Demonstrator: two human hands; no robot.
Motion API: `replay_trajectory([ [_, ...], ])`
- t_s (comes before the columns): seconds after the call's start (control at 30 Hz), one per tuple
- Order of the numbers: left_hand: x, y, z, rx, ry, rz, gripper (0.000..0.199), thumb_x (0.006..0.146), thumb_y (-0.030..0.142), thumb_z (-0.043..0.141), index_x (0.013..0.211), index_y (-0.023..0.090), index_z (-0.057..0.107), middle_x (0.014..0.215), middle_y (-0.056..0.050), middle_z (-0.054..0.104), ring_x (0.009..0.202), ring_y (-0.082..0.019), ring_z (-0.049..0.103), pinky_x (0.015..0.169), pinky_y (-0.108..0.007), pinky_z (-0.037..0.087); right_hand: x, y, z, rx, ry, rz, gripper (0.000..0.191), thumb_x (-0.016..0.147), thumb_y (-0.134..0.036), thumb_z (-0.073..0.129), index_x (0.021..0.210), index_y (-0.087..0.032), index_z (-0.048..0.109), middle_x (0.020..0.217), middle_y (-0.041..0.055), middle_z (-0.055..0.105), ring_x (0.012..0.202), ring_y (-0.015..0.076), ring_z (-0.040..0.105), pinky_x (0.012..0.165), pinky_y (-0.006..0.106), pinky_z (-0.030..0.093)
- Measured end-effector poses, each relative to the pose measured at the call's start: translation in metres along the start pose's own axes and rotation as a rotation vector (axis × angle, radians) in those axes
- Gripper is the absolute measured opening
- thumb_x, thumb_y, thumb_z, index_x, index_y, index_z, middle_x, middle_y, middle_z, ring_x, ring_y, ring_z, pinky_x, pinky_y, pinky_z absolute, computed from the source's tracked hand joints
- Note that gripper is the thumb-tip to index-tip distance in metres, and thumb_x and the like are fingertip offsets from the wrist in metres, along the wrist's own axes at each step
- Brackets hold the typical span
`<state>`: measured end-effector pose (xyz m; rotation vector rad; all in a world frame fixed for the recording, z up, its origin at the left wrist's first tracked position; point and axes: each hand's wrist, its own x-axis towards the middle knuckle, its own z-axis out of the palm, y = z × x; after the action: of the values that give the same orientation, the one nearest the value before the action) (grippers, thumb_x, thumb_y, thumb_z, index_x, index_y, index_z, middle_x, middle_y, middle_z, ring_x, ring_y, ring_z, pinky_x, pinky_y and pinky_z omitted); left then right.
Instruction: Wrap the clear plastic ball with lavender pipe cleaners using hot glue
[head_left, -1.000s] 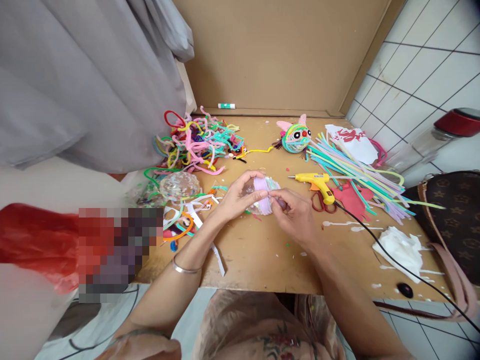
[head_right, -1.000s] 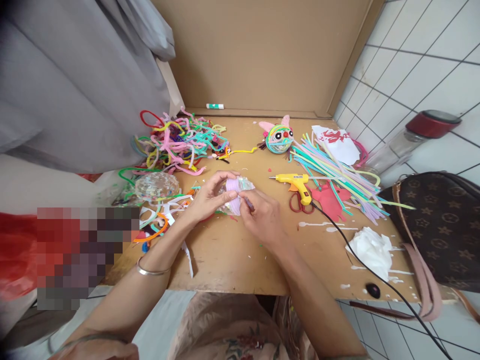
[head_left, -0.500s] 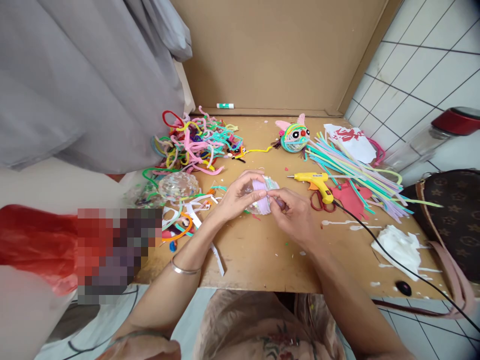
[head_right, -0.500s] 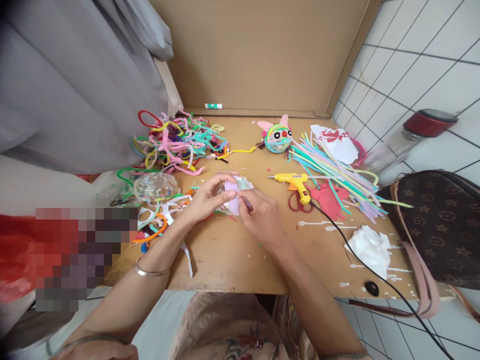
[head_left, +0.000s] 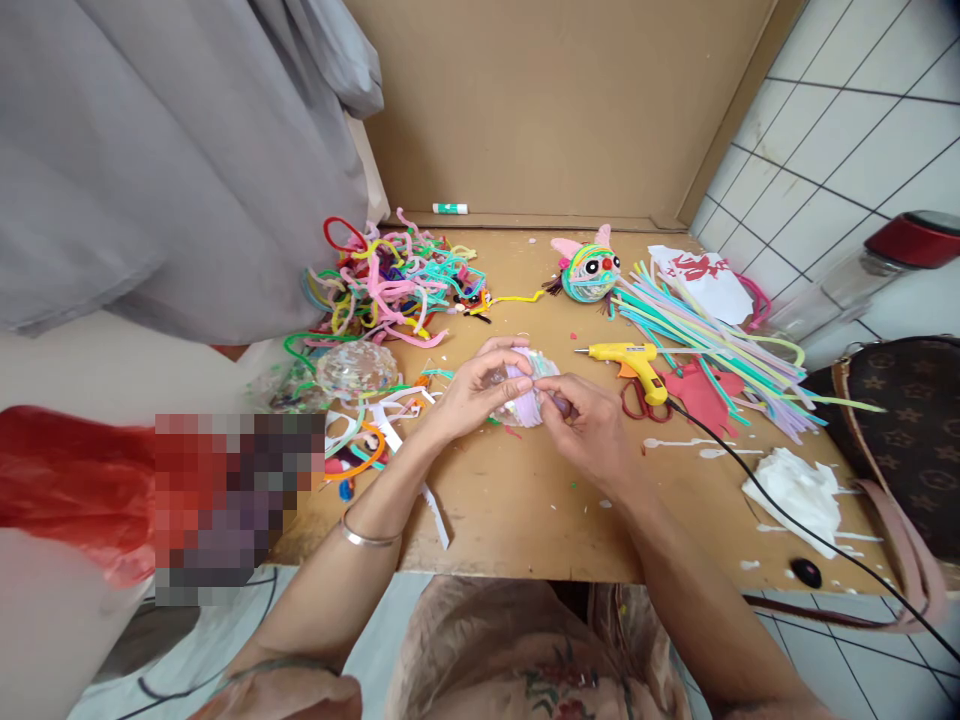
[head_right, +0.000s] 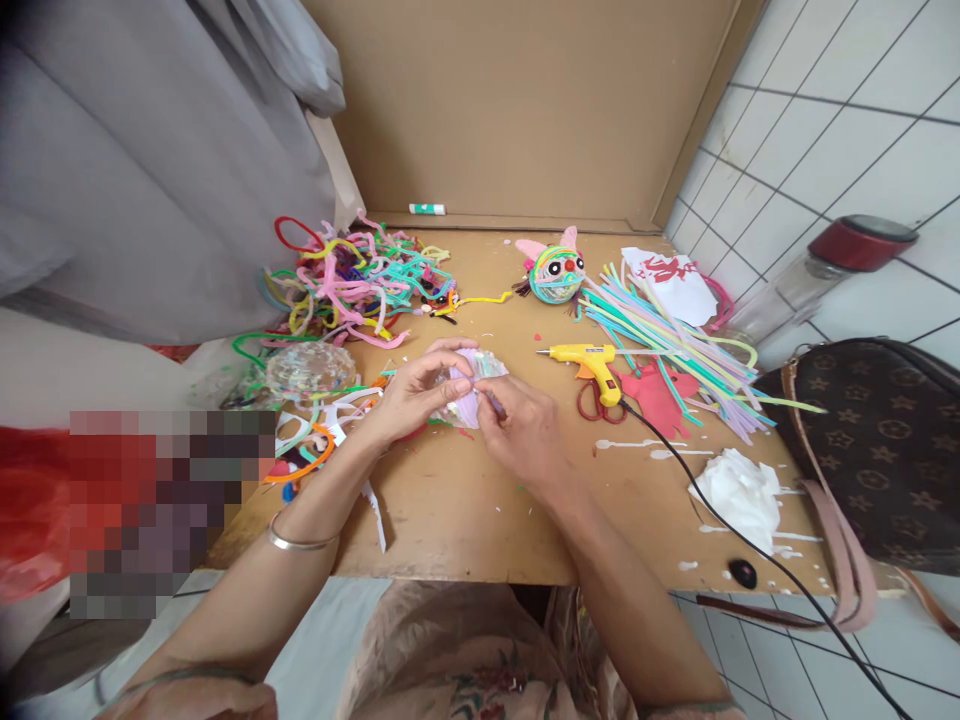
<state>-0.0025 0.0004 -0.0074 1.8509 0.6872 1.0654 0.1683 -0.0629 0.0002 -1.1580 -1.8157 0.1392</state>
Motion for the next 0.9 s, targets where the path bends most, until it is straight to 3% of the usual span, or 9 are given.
replay_trajectory([
  [0.33, -0.001, -0.001, -0.0036, 0.072, -0.044, 0.021, 0.026, 0.087, 0.042, 0.064, 0.098, 0.019, 0.064, 0.135, -0.013, 0.052, 0.131, -0.025, 0.048, 0.109, -0.041, 0.038, 0.0007, -0.0023, -0.0011, -0.007, -0.013, 0.0, 0.019, 0.085, -0.014, 0.051, 0.09, -0.019, 0.069, 0.07, 0.0008, 0.066, 0.056, 0.0118, 0.054, 0.056, 0.024, 0.041],
  [0.53, -0.0013, 0.0013, -0.0072, 0.135, -0.122, 0.03, 0.037, 0.077, 0.04, 0.072, 0.106, 0.019, 0.059, 0.141, -0.015, 0.046, 0.134, -0.03, 0.045, 0.107, -0.045, 0.039, 0.0002, -0.0017, -0.0002, -0.024, 0.002, -0.002, 0.016, 0.085, -0.016, 0.052, 0.087, -0.018, 0.068, 0.069, 0.0012, 0.066, 0.056, 0.0116, 0.053, 0.054, 0.024, 0.039],
  [0.9, -0.0016, 0.0015, -0.0068, 0.142, -0.111, 0.041, 0.033, 0.078, 0.036, 0.072, 0.105, 0.019, 0.063, 0.141, -0.014, 0.047, 0.134, -0.029, 0.046, 0.111, -0.045, 0.036, -0.0007, -0.0021, -0.0007, -0.023, -0.002, 0.043, 0.017, 0.086, -0.019, 0.051, 0.086, -0.02, 0.068, 0.07, 0.0009, 0.066, 0.056, 0.012, 0.053, 0.056, 0.025, 0.04],
])
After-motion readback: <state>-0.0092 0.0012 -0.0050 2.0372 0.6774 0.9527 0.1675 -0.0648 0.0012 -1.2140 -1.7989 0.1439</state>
